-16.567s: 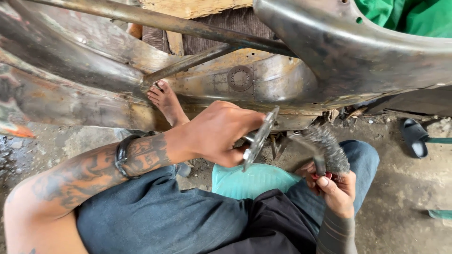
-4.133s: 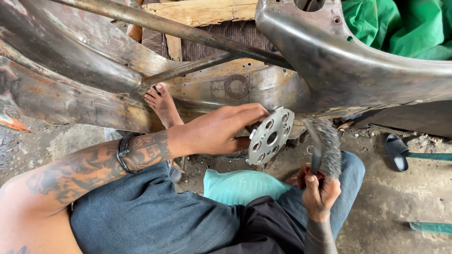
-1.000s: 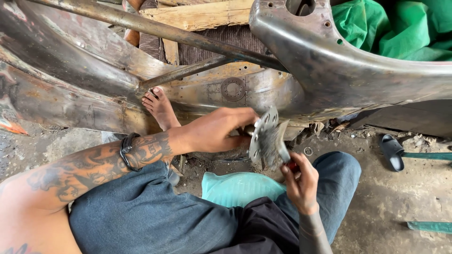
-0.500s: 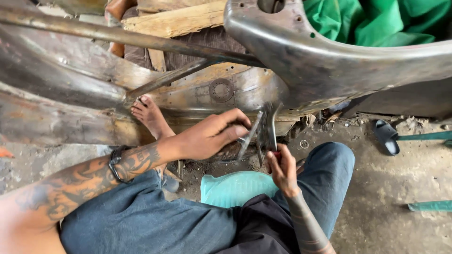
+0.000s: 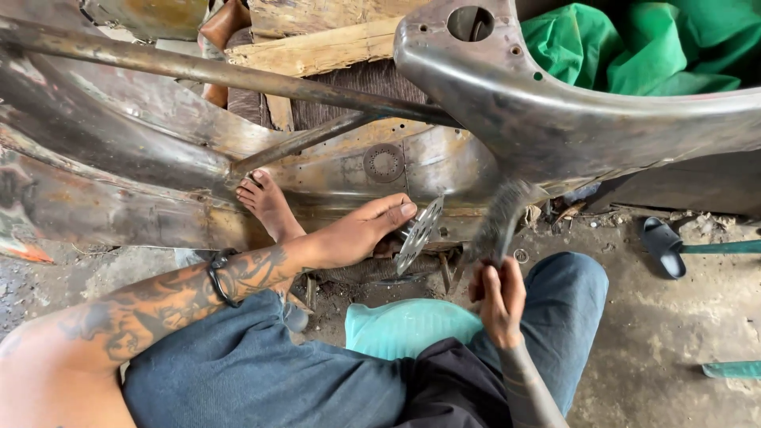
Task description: Cleaning a metal hub using a wire brush and a scraping tool to remove rust and debris
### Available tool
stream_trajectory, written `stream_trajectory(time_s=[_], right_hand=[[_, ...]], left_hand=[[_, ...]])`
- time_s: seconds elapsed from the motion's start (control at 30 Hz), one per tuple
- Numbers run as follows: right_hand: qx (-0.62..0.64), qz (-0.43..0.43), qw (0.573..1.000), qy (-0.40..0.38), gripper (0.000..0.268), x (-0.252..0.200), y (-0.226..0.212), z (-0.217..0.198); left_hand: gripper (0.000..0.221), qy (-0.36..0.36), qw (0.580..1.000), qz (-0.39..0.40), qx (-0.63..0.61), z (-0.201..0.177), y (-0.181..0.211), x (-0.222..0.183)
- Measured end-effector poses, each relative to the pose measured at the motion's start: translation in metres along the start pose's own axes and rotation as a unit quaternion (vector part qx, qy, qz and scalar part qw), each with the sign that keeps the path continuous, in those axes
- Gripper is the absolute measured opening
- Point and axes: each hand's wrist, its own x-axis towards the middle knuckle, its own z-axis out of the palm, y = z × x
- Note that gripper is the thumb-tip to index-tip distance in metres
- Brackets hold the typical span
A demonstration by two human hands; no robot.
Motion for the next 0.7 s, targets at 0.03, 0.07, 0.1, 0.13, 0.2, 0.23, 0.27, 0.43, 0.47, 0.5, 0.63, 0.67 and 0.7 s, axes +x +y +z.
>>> stream_trajectory(time_s=[0.03, 0.07, 0.1, 0.13, 0.2, 0.23, 0.27, 0.43, 0.47, 0.5, 0.63, 0.67, 0.7], right_hand=[[-0.002, 0.006, 1.0, -0.001, 0.02, -0.009, 0.01, -0.005], [-0.04, -0.062, 0.997, -0.021, 0.017, -0.018, 0.021, -0.011], [-0.078, -0.132, 0.987, -0.038, 0.018, -0.027, 0.031, -0.017], [-0.082, -0.13, 0.988, -0.035, 0.018, -0.025, 0.026, -0.008], [-0.099, -0.074, 0.982, -0.143, 0.013, -0.006, 0.018, 0.016], [-0.098, -0.076, 0.982, -0.14, 0.013, 0.0, 0.016, 0.016], [-0.083, -0.007, 0.992, -0.096, 0.016, 0.006, 0.014, 0.017], [-0.069, -0.036, 0.997, -0.02, 0.018, 0.003, 0.002, -0.003], [-0.118, -0.101, 0.986, -0.054, 0.017, -0.001, -0.005, -0.002], [-0.167, -0.168, 0.968, -0.083, 0.021, -0.004, -0.011, 0.001], [-0.141, -0.136, 0.972, -0.132, 0.012, 0.005, 0.01, 0.015], [-0.137, -0.076, 0.983, -0.09, 0.012, 0.009, 0.017, 0.011], [-0.135, -0.015, 0.989, -0.052, 0.012, 0.016, 0.023, 0.005]], left_hand=[[0.036, 0.0, 1.0, -0.003, -0.005, 0.003, -0.003, -0.001], [0.036, 0.001, 1.0, -0.019, -0.02, 0.006, -0.007, -0.001], [0.037, -0.001, 0.999, -0.034, -0.031, 0.01, -0.009, 0.0], [0.037, -0.006, 0.999, -0.036, -0.033, 0.013, -0.012, 0.001], [0.038, -0.004, 0.997, -0.057, -0.044, 0.014, -0.007, 0.002], [0.038, -0.005, 0.998, -0.057, -0.041, 0.014, -0.011, 0.001], [0.036, 0.036, 0.993, -0.07, -0.093, 0.013, -0.014, 0.001], [0.032, 0.065, 0.988, -0.075, -0.121, 0.0, -0.026, 0.009], [0.027, 0.059, 0.989, -0.076, -0.109, 0.0, -0.031, 0.009], [0.027, 0.052, 0.991, -0.077, -0.094, -0.002, -0.033, 0.01], [0.028, -0.006, 0.996, -0.062, -0.064, 0.007, -0.023, 0.014], [0.03, 0.019, 0.994, -0.082, -0.076, 0.005, -0.024, 0.012], [0.04, 0.046, 0.99, -0.1, -0.09, 0.003, -0.025, 0.012]])
